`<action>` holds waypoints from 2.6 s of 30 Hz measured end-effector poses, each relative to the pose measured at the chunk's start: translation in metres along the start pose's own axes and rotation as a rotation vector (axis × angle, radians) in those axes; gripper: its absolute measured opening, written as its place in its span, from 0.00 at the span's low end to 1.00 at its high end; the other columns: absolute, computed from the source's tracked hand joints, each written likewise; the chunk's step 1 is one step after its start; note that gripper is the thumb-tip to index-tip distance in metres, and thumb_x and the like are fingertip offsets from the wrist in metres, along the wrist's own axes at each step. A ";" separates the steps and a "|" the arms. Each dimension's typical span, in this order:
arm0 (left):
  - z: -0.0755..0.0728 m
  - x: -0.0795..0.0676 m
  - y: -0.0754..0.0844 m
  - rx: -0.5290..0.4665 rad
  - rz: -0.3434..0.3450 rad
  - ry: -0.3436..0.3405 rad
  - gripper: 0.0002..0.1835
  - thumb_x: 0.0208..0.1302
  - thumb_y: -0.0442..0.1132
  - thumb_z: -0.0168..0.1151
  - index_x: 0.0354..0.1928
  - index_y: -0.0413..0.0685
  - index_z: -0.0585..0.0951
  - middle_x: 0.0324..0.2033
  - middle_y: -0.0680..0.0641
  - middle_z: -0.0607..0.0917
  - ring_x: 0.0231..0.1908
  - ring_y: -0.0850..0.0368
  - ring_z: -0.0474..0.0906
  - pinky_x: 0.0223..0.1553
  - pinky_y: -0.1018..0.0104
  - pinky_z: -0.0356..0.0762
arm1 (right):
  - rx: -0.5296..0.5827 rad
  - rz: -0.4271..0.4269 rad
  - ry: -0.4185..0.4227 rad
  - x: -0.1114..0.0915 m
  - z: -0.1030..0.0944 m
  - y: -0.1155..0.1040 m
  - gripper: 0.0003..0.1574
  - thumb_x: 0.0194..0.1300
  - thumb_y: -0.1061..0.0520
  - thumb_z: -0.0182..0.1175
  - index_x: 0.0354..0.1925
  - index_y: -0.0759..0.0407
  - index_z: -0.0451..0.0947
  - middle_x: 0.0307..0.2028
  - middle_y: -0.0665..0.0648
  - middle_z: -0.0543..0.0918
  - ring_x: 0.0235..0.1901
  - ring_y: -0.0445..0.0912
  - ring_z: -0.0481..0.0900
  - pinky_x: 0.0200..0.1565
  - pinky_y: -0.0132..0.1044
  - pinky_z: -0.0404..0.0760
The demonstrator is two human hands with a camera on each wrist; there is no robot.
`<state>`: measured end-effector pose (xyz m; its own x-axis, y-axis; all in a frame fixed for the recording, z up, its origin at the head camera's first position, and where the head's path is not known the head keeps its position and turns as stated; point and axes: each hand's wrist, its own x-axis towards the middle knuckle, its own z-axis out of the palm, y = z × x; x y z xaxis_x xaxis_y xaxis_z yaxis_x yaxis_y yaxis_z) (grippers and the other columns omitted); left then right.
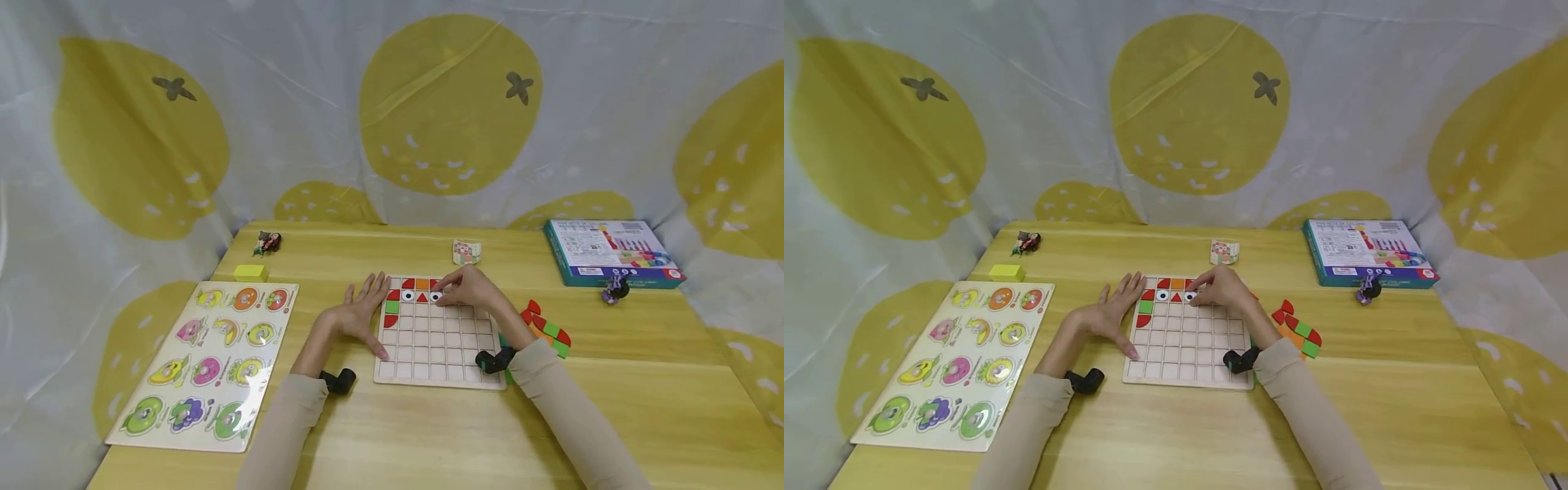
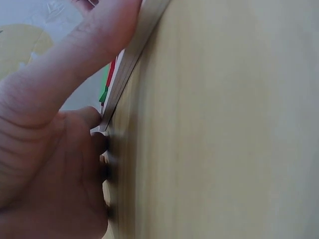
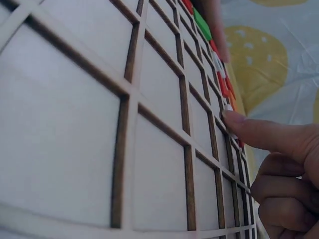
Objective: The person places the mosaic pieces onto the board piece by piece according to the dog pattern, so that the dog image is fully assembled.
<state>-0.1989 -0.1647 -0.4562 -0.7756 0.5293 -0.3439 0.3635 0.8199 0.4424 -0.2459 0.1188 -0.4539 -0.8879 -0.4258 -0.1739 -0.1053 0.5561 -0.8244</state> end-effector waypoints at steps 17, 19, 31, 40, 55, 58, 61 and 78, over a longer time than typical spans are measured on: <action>-0.003 -0.005 -0.007 -0.068 0.019 0.016 0.82 0.29 0.64 0.80 0.76 0.48 0.30 0.75 0.43 0.26 0.75 0.43 0.18 0.69 0.33 0.20 | -0.136 0.273 0.244 -0.100 -0.090 0.066 0.23 0.59 0.50 0.68 0.51 0.59 0.83 0.17 0.49 0.63 0.17 0.43 0.60 0.19 0.33 0.60; -0.005 -0.007 -0.009 -0.074 0.018 0.018 0.82 0.29 0.64 0.80 0.75 0.48 0.29 0.75 0.43 0.26 0.75 0.43 0.18 0.69 0.33 0.19 | -0.123 0.282 0.257 -0.098 -0.091 0.069 0.23 0.59 0.49 0.68 0.50 0.60 0.83 0.17 0.48 0.62 0.17 0.43 0.60 0.20 0.33 0.60; -0.005 -0.001 -0.004 -0.046 0.037 -0.015 0.82 0.30 0.66 0.79 0.75 0.48 0.29 0.75 0.43 0.25 0.75 0.43 0.18 0.69 0.34 0.20 | -0.035 0.306 0.256 -0.090 -0.084 0.076 0.25 0.54 0.50 0.72 0.49 0.59 0.83 0.11 0.46 0.63 0.14 0.43 0.61 0.19 0.33 0.60; -0.005 0.002 -0.003 -0.059 0.035 -0.015 0.81 0.31 0.63 0.80 0.75 0.48 0.29 0.75 0.42 0.25 0.75 0.42 0.18 0.69 0.34 0.20 | -0.008 0.321 0.265 -0.085 -0.081 0.070 0.23 0.54 0.53 0.72 0.48 0.61 0.83 0.14 0.48 0.72 0.15 0.43 0.64 0.20 0.32 0.65; -0.004 0.002 0.000 -0.029 0.028 -0.015 0.83 0.28 0.66 0.79 0.75 0.50 0.29 0.75 0.45 0.24 0.75 0.44 0.18 0.70 0.35 0.19 | -0.009 0.096 0.103 -0.059 -0.040 0.021 0.15 0.58 0.51 0.69 0.44 0.54 0.85 0.14 0.48 0.57 0.15 0.43 0.54 0.20 0.33 0.56; -0.001 0.004 0.002 -0.032 0.037 -0.020 0.82 0.29 0.66 0.79 0.75 0.50 0.29 0.75 0.45 0.24 0.75 0.45 0.17 0.70 0.35 0.19 | -0.014 0.022 0.010 -0.042 -0.008 -0.003 0.15 0.54 0.52 0.72 0.42 0.52 0.86 0.14 0.48 0.60 0.17 0.42 0.56 0.22 0.32 0.57; 0.000 0.006 0.004 -0.043 0.042 -0.018 0.82 0.29 0.66 0.79 0.75 0.49 0.29 0.75 0.44 0.25 0.75 0.44 0.18 0.70 0.34 0.19 | -0.030 -0.026 -0.055 -0.026 0.018 -0.020 0.14 0.53 0.54 0.73 0.41 0.52 0.87 0.15 0.48 0.63 0.19 0.42 0.58 0.24 0.30 0.58; -0.003 0.010 0.008 0.002 0.026 -0.033 0.82 0.29 0.67 0.78 0.75 0.50 0.29 0.75 0.45 0.25 0.75 0.46 0.18 0.71 0.36 0.20 | -0.094 -0.035 -0.075 0.002 0.035 -0.029 0.12 0.50 0.57 0.75 0.37 0.54 0.89 0.18 0.50 0.75 0.19 0.41 0.64 0.23 0.30 0.61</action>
<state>-0.2055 -0.1535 -0.4540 -0.7486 0.5572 -0.3594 0.3840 0.8062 0.4501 -0.2288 0.0775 -0.4493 -0.8473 -0.4964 -0.1888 -0.1803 0.6032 -0.7769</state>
